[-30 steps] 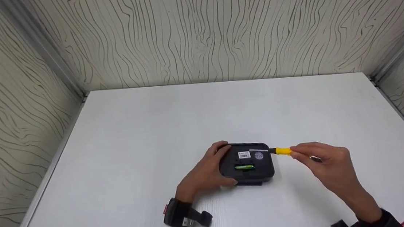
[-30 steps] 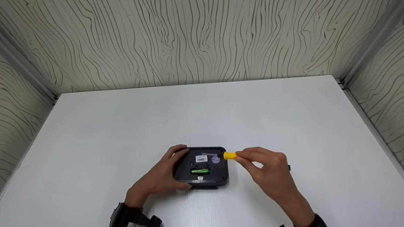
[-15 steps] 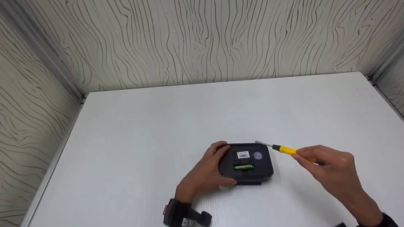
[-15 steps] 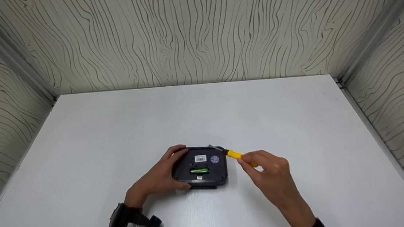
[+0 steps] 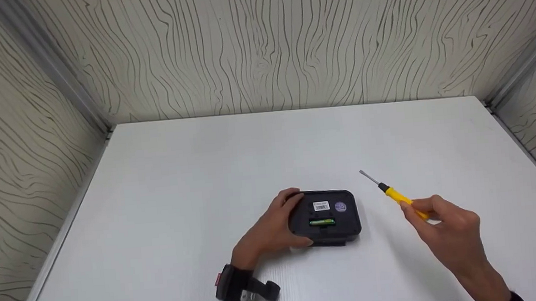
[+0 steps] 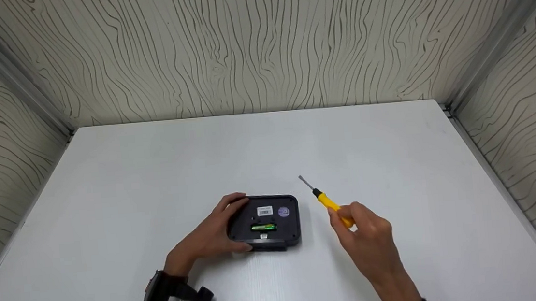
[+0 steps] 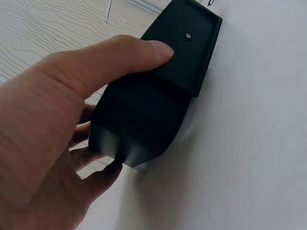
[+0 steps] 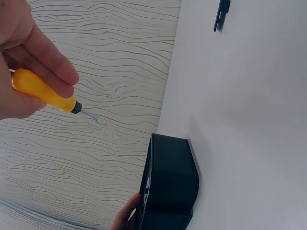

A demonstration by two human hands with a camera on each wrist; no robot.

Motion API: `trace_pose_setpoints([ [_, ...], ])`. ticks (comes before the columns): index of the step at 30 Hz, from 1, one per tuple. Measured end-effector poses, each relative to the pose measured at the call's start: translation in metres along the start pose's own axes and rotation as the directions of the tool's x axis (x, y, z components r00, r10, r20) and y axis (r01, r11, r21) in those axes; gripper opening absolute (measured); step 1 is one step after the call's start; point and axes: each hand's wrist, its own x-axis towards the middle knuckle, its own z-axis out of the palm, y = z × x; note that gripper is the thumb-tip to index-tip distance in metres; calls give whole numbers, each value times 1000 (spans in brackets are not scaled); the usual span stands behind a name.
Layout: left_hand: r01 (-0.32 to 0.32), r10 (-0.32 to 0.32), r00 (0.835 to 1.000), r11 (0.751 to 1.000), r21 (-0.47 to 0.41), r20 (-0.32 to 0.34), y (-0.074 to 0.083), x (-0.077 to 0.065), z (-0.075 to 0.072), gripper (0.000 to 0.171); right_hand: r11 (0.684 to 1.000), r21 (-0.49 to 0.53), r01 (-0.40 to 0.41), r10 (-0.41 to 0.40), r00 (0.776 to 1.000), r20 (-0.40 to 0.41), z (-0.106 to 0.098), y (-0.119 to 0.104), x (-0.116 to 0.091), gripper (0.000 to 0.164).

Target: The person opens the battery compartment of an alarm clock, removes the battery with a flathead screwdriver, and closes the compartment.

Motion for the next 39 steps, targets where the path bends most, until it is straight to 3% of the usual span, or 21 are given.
trace_pose_setpoints([
  [10,-3,3,1000,1000,8,-2,-1,0,1,97,999,-49,-2,1,1000,-17,6,3,-8,26],
  [23,14,-14,1000,1000,14,11,0,-1,1,97,977,-203,-71,92,991,94,20,4,-26,28],
  [33,18,-18,1000,1000,17,13,-2,1,1,98,947,-282,-154,214,957,195,28,7,-32,23],
  [39,22,-22,1000,1000,14,10,-2,0,1,98,941,-301,-154,230,944,236,33,8,-35,20],
])
